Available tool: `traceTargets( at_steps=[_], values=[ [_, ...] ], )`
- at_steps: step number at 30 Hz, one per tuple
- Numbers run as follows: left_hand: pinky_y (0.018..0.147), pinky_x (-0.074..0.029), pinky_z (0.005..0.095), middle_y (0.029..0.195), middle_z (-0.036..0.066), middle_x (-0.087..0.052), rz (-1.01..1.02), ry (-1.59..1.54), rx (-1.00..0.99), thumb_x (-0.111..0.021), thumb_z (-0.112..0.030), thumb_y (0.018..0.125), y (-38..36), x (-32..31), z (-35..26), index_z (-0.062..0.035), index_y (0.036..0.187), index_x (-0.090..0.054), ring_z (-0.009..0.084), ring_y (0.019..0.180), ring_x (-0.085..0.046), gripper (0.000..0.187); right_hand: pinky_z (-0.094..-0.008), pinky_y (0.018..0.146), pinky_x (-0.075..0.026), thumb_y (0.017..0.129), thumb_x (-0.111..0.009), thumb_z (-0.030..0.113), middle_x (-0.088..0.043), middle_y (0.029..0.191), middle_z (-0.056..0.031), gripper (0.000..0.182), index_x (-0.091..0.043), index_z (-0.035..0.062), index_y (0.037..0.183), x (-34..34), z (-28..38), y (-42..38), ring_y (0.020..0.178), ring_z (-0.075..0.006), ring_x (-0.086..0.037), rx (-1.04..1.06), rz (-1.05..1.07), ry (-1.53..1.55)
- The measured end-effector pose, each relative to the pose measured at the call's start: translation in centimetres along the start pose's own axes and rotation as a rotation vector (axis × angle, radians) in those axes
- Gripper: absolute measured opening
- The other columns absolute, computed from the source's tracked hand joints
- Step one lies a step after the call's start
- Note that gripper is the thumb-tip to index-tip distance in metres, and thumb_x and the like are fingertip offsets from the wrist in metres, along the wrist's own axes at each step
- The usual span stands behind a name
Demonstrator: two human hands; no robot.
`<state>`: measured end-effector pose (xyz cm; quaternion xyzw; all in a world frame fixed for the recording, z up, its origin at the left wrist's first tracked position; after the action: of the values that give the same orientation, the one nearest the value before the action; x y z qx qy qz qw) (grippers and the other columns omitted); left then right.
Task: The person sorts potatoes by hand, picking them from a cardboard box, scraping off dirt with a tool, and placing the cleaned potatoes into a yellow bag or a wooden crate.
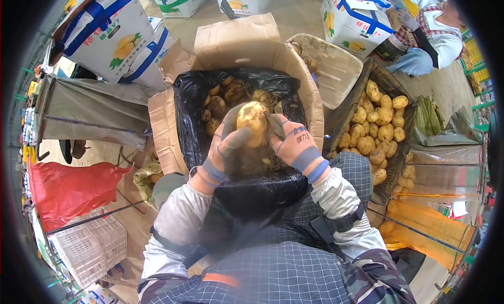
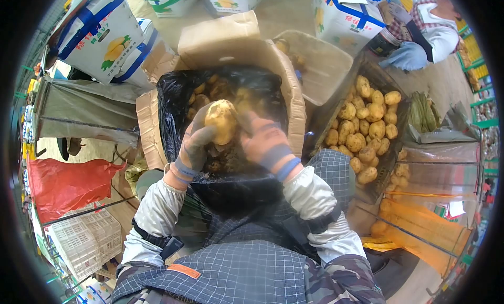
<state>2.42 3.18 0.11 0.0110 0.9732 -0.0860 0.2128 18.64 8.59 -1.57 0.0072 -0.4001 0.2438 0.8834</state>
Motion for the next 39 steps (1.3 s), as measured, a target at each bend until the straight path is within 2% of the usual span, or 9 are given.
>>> traceTargets(
  at_steps=[11,12,16,18,23,30,35,36,39],
  values=[
    [0.093,-0.051,0.0323,0.123,0.011,-0.063,-0.158,0.209,-0.149,-0.062,-0.025,0.092,0.8,1.9,-1.3,0.0009,0.135,-0.054,0.0182,0.11,-0.061,0.051,-0.0445,0.096,-0.051,0.089,-0.067,0.032,-0.068,0.114,-0.0264,0.053,-0.059,0.0025,0.133,0.0,0.0,0.6,0.111,-0.0405,-0.064,-0.065,0.056,-0.116],
    [0.09,-0.052,0.0321,0.118,0.011,-0.064,-0.224,0.255,-0.262,-0.062,-0.026,0.092,0.6,4.2,-2.4,0.0017,0.131,-0.056,0.0182,0.107,-0.062,0.048,-0.0469,0.095,-0.052,0.09,-0.064,0.034,-0.07,0.114,-0.0207,0.048,-0.06,0.0132,0.133,-1.1,-2.9,0.9,0.111,-0.038,-0.065,-0.007,-0.19,-0.214],
    [0.072,-0.057,0.0386,0.114,0.01,-0.068,-0.684,-0.106,-0.516,-0.065,-0.042,0.087,-8.4,16.1,-7.9,-0.0084,0.13,-0.06,0.0259,0.097,-0.067,0.054,-0.0416,0.095,-0.053,0.09,-0.071,0.023,-0.072,0.114,-0.0197,0.046,-0.063,-0.0001,0.129,-0.7,-6.5,2.1,0.106,-0.0336,-0.069,0.037,-0.151,-0.013],
    [0.078,-0.058,0.0433,0.115,0.009,-0.068,-0.425,-0.238,-0.499,-0.064,-0.042,0.087,-14.0,21.7,-9.0,-0.0089,0.126,-0.062,0.0282,0.102,-0.067,0.051,-0.0406,0.091,-0.053,0.09,-0.071,0.017,-0.073,0.109,-0.0197,0.039,-0.066,0.0012,0.126,-0.3,-4.3,1.3,0.101,-0.033,-0.07,0.127,-0.103,0.068],
    [0.063,-0.054,0.0409,0.098,0.011,-0.069,-1.028,-0.439,-0.106,-0.06,-0.032,0.089,-28.4,36.1,6.9,-0.0073,0.114,-0.064,0.0297,0.082,-0.067,0.035,-0.0375,0.087,-0.053,0.091,-0.07,0.014,-0.075,0.102,-0.0142,0.035,-0.067,0.002,0.123,-1.2,-1.7,1.4,0.095,-0.0289,-0.071,0.034,-0.005,0.148],
    [0.079,-0.055,0.0415,0.103,0.016,-0.07,-1.363,-0.161,0.286,-0.069,-0.027,0.088,-34.8,47.0,24.5,-0.0078,0.118,-0.065,0.0312,0.091,-0.069,0.035,-0.0309,0.077,-0.053,0.091,-0.068,0.01,-0.073,0.095,-0.006,0.024,-0.071,0.0031,0.113,-2.9,-0.7,2.3,0.083,-0.0151,-0.067,0.052,-0.086,0.071],
    [0.1,-0.049,0.0409,0.126,0.02,-0.068,-1.379,0.94,0.427,-0.073,-0.037,0.086,-28.7,45.3,12.2,-0.0041,0.135,-0.06,0.0351,0.115,-0.065,0.061,-0.0338,0.086,-0.053,0.089,-0.071,0.016,-0.075,0.105,-0.0122,0.029,-0.071,0.0032,0.115,-4.7,-5.6,3.7,0.098,-0.023,-0.069,-0.231,0.146,0.366],
    [0.099,-0.049,0.0409,0.123,0.021,-0.069,-1.178,0.813,-0.007,-0.072,-0.036,0.087,-26.2,45.2,9.9,-0.0001,0.131,-0.061,0.0359,0.113,-0.065,0.058,-0.0358,0.089,-0.053,0.088,-0.072,0.019,-0.074,0.108,-0.0146,0.035,-0.07,0.0032,0.118,-5.8,-7.2,4.2,0.102,-0.0269,-0.069,-0.216,0.199,0.273],
    [0.097,-0.05,0.0386,0.121,0.017,-0.07,-0.931,0.988,-0.203,-0.067,-0.022,0.093,-17.2,34.4,-3.1,0.0002,0.125,-0.064,0.0294,0.112,-0.067,0.04,-0.0438,0.105,-0.047,0.086,-0.068,0.036,-0.065,0.128,-0.0251,0.055,-0.062,0.0009,0.129,-8.2,-4.3,2.8,0.122,-0.0388,-0.061,-0.132,0.337,-0.342]
  ],
)
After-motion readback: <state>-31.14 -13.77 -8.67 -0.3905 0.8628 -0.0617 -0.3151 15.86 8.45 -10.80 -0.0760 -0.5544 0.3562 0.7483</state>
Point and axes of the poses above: each hand's wrist, its own y-axis towards the middle knuckle, its own x-axis out of the back of the hand, z = x × y, the point moved 6 cm from there along y, towards the middle knuckle
